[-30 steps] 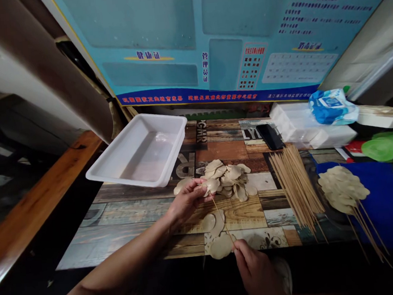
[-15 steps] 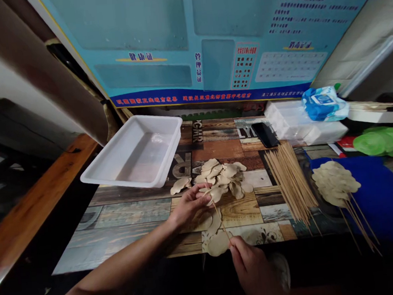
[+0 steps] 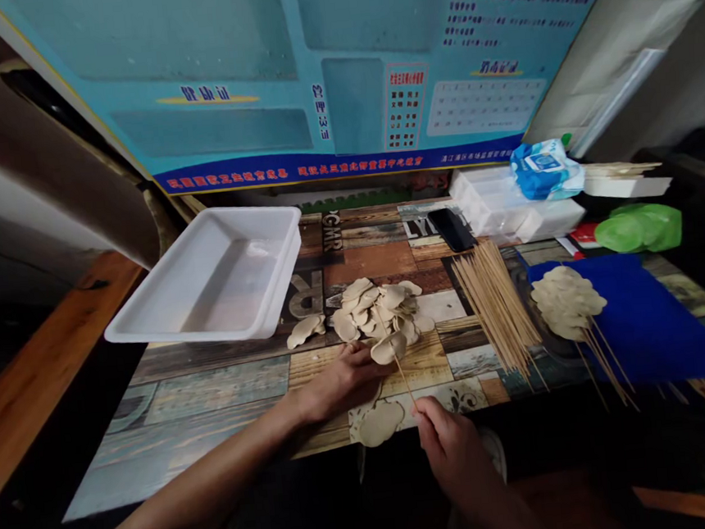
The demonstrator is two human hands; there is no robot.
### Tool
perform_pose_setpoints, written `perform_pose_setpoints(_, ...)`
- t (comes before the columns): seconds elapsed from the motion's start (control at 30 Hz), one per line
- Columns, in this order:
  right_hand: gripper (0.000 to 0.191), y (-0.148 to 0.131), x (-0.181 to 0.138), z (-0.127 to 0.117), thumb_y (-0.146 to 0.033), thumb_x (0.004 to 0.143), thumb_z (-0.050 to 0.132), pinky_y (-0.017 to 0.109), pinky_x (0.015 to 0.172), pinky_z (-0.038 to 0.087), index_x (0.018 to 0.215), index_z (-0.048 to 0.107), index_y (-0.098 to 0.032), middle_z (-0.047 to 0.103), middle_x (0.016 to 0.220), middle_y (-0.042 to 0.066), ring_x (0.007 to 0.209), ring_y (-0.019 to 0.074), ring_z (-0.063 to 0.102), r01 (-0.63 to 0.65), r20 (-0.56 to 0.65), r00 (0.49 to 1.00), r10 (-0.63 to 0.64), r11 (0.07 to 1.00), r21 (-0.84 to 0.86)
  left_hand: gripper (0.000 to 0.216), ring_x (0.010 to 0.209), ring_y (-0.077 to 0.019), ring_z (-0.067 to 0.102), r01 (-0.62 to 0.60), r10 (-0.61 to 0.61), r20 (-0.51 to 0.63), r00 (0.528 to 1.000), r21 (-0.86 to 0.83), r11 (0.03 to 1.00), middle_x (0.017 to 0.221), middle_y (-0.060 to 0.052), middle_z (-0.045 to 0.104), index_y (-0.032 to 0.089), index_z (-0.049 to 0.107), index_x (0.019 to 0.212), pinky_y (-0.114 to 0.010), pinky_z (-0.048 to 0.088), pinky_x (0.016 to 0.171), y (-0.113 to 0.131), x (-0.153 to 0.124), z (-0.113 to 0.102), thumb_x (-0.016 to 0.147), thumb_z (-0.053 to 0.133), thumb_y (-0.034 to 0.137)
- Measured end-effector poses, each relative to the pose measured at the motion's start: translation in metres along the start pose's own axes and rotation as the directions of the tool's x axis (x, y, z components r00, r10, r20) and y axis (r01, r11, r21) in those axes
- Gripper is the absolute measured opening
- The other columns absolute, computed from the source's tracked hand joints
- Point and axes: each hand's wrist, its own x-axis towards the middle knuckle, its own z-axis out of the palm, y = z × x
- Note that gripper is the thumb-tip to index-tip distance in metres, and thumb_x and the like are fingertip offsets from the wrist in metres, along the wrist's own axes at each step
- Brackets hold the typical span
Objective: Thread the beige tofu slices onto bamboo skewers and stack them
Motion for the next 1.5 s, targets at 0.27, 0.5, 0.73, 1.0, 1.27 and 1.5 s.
perform_pose_setpoints(0.27, 0.025, -0.001, -0.002, -0.005, -0.029, 0.092, 0.03, 0.022, 0.049, 0.039, 0.081, 0.051, -0.022, 0.052, 0.055, -0.004, 0.048, 0.012, 0.051, -0.016, 0.003, 1.0, 0.016, 1.0, 0.011, 0.008, 0.082, -0.0175, 0.051, 0.165, -0.158, 0.056, 0.986, -0.152, 0.974, 0.084, -0.006, 0.059, 0.017, 0.064, 0.078, -0.031, 0.038, 0.081, -0.007, -0.002, -0.014, 0.072, 0.059, 0.018)
perform_pose_setpoints(0.5, 0.026, 0.0, -0.007, 0.003, -0.03, 0.093, 0.03, 0.021, 0.051, 0.04, 0.079, 0.051, -0.023, 0.056, 0.061, -0.003, 0.052, 0.012, 0.054, 0.019, 0.115, 0.993, -0.021, 1.0, 0.017, 0.025, 0.063, -0.0117, 0.057, 0.207, -0.641, -0.013, 0.768, -0.941, 0.266, 0.073, 0.001, 0.059, 0.017, 0.057, 0.084, -0.026, 0.05, 0.062, -0.021, 0.005, -0.022, 0.067, 0.071, 0.03)
perform_pose_setpoints(0.73, 0.024, 0.006, -0.007, 0.015, -0.028, 0.094, 0.03, 0.022, 0.057, 0.042, 0.084, 0.052, -0.023, 0.064, 0.072, 0.0, 0.062, 0.0133, 0.061, 0.022, 0.207, 0.978, -0.023, 1.0, 0.006, 0.024, 0.072, -0.0141, 0.062, 0.049, -0.677, -0.024, 0.735, -0.995, 0.089, 0.08, -0.003, 0.063, 0.014, 0.06, 0.079, -0.033, 0.056, 0.072, -0.025, 0.007, -0.026, 0.066, 0.074, 0.028)
perform_pose_setpoints(1.0, 0.028, 0.01, -0.007, 0.017, -0.031, 0.094, 0.026, 0.024, 0.062, 0.042, 0.083, 0.051, -0.023, 0.066, 0.078, 0.002, 0.071, 0.0151, 0.063, -0.032, 0.265, 0.964, 0.03, 0.999, 0.002, 0.029, 0.071, -0.0134, 0.062, 0.032, -0.675, -0.098, 0.731, -0.984, 0.177, 0.081, -0.003, 0.064, 0.014, 0.059, 0.084, -0.031, 0.054, 0.072, -0.019, 0.005, -0.028, 0.067, 0.073, 0.033)
perform_pose_setpoints(1.27, 0.029, 0.008, -0.007, 0.017, -0.032, 0.093, 0.025, 0.025, 0.062, 0.042, 0.08, 0.049, -0.023, 0.065, 0.074, 0.002, 0.068, 0.0157, 0.062, -0.056, 0.244, 0.968, 0.058, 0.998, -0.014, 0.028, 0.078, -0.0137, 0.06, 0.042, -0.58, -0.292, 0.76, -0.869, 0.492, 0.084, -0.002, 0.062, 0.014, 0.063, 0.087, -0.029, 0.05, 0.077, -0.005, 0.004, -0.02, 0.071, 0.068, 0.036)
perform_pose_setpoints(1.5, 0.028, 0.016, -0.008, 0.02, -0.03, 0.093, 0.027, 0.025, 0.063, 0.046, 0.086, 0.054, -0.023, 0.068, 0.078, 0.003, 0.07, 0.0167, 0.065, -0.005, 0.181, 0.983, 0.013, 0.999, -0.043, 0.025, 0.072, -0.0137, 0.063, 0.01, -0.658, -0.104, 0.746, -0.986, 0.167, 0.083, -0.003, 0.063, 0.013, 0.059, 0.084, -0.03, 0.055, 0.07, -0.009, 0.006, -0.023, 0.067, 0.073, 0.026)
